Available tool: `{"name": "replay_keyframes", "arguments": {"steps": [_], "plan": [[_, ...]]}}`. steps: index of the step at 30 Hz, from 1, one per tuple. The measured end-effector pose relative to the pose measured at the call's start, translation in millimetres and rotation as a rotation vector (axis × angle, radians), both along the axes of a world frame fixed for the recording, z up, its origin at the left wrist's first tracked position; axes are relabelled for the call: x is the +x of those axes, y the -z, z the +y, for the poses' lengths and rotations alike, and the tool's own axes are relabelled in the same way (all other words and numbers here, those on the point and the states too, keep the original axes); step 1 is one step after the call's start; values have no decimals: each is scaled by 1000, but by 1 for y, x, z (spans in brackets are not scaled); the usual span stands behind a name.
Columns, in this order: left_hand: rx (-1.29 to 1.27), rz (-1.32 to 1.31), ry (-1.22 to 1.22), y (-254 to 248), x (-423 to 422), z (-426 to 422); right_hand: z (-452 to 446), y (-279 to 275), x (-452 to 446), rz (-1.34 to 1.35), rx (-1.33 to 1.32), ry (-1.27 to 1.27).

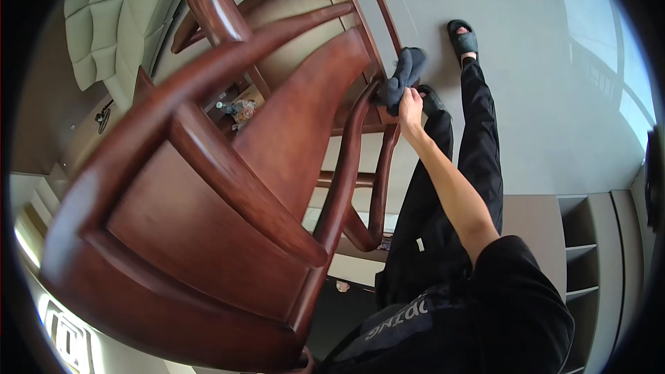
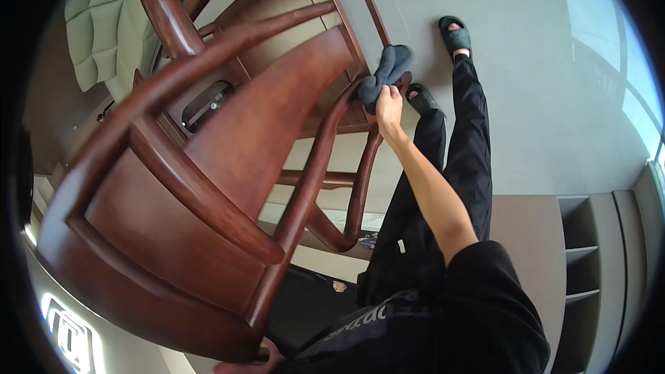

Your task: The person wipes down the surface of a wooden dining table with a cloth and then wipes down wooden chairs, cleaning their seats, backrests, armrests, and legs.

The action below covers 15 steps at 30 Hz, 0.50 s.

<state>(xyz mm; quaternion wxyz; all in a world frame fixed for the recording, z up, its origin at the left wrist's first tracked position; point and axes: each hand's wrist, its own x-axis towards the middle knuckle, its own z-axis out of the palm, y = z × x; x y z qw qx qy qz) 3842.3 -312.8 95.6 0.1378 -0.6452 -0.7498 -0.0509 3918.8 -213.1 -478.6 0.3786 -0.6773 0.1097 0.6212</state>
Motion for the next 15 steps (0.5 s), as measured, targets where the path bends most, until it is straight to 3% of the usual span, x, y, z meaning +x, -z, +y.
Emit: {"name": "replay_keyframes", "arguments": {"steps": [4, 5, 7, 8, 9, 11, 13, 15], "plan": [[210, 507, 186, 18, -17, 20, -5, -69, 16, 335, 230, -219], [291, 657, 231, 20, -24, 29, -5, -54, -2, 354, 263, -156], [525, 1013, 308, 26, -34, 47, 15, -44, -18, 413, 72, 89], [669, 1146, 323, 28, -30, 55, 18, -20, -32, 278, 31, 45], [236, 656, 189, 11, -22, 50, 24, -3, -41, 139, -2, 9], [207, 631, 112, 44, 62, 80, 33, 12, -45, 172, -192, 121], [169, 598, 32, 56, 67, 87, 34, 6, -39, 306, -66, 177], [211, 529, 325, 41, 32, 86, 24, -3, -44, 329, 49, 264]]}}
